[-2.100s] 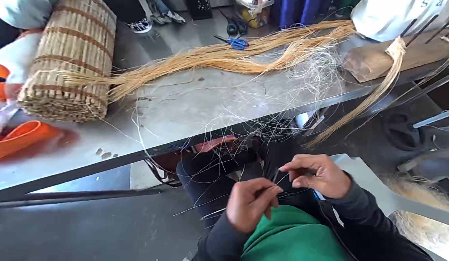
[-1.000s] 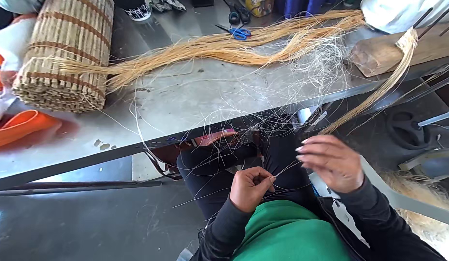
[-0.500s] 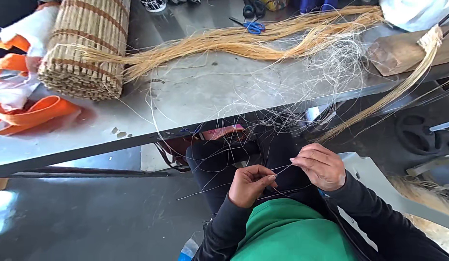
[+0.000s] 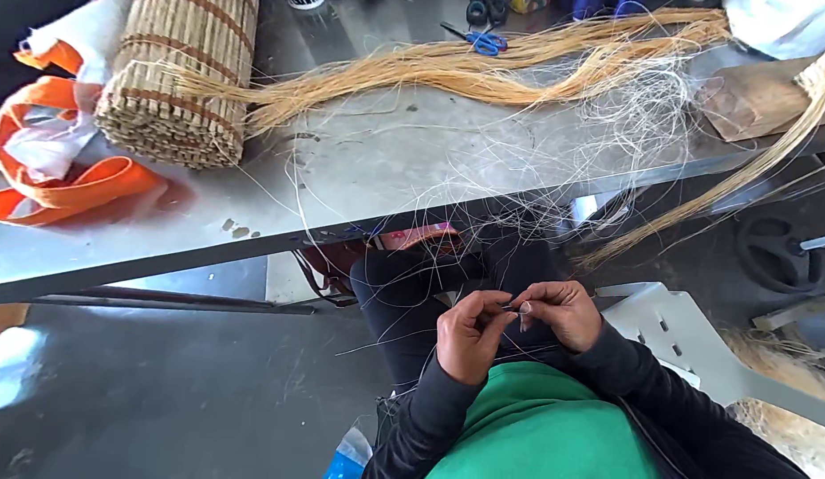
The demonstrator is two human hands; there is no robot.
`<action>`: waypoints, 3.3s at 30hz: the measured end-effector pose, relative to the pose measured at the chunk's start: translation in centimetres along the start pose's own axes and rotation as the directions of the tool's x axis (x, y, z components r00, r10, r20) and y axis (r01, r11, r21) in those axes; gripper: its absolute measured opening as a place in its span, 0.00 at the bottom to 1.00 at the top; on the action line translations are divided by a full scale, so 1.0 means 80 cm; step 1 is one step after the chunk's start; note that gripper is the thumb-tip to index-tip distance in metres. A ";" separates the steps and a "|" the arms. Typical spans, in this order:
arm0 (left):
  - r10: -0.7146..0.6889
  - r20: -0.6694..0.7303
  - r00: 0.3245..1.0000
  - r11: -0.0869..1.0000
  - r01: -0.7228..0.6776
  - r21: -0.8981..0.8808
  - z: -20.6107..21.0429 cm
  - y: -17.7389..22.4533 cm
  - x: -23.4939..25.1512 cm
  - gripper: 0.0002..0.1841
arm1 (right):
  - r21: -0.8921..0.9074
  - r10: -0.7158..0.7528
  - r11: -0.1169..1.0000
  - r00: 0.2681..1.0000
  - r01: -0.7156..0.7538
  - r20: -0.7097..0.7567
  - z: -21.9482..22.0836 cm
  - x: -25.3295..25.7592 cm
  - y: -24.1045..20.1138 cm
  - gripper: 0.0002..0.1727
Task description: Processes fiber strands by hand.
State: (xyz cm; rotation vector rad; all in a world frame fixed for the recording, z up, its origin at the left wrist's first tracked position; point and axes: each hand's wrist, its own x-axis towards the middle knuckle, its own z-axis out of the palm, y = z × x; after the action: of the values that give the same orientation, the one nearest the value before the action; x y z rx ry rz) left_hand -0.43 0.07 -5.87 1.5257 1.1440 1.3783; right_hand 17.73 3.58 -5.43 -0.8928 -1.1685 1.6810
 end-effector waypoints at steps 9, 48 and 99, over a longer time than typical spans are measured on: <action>-0.022 0.110 0.994 0.999 0.025 -0.024 -0.005 -0.009 0.003 0.08 | -0.062 0.153 0.987 0.982 -0.146 0.111 -0.008 0.010 -0.010 0.08; -0.231 0.029 0.972 0.957 0.233 -0.171 0.019 -0.026 0.001 0.06 | -0.176 0.160 0.972 0.987 -0.157 0.003 -0.019 0.003 -0.011 0.07; -0.345 -0.039 0.938 0.929 0.336 -0.156 0.036 -0.032 0.007 0.03 | -0.321 0.220 0.926 0.975 -0.200 0.026 -0.040 0.010 -0.009 0.04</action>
State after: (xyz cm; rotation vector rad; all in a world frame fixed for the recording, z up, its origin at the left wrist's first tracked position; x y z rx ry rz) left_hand 2.12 1.43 -8.51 1.1211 1.2510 1.2501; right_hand 20.55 5.47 -5.74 -1.2090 -1.4556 1.7269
